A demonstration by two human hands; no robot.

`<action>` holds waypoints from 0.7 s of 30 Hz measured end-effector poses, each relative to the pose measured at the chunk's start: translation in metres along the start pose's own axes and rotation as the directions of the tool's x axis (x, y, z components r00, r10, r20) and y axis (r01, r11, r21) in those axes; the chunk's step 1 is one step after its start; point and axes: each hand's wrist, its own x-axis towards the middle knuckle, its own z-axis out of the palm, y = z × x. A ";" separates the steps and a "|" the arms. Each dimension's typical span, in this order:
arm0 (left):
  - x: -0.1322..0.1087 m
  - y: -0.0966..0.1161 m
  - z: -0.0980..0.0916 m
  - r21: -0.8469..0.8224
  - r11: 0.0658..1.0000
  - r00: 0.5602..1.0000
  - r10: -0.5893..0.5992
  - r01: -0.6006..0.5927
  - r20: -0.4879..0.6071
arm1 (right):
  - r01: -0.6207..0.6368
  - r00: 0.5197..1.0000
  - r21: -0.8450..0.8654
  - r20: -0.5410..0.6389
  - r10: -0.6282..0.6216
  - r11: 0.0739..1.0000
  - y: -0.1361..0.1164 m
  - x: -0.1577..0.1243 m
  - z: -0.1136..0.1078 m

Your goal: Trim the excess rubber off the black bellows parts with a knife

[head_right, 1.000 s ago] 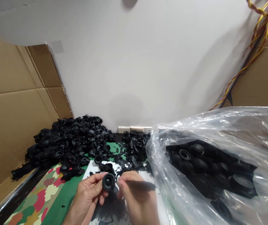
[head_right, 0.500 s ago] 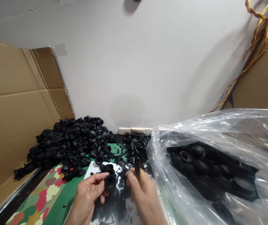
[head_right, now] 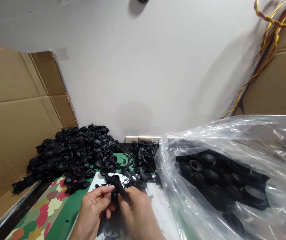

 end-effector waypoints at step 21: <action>-0.002 0.000 0.007 0.161 0.974 0.986 0.165 -0.160 -0.017 | -0.017 0.997 -0.618 0.053 0.062 0.786 -0.022 0.007 0.009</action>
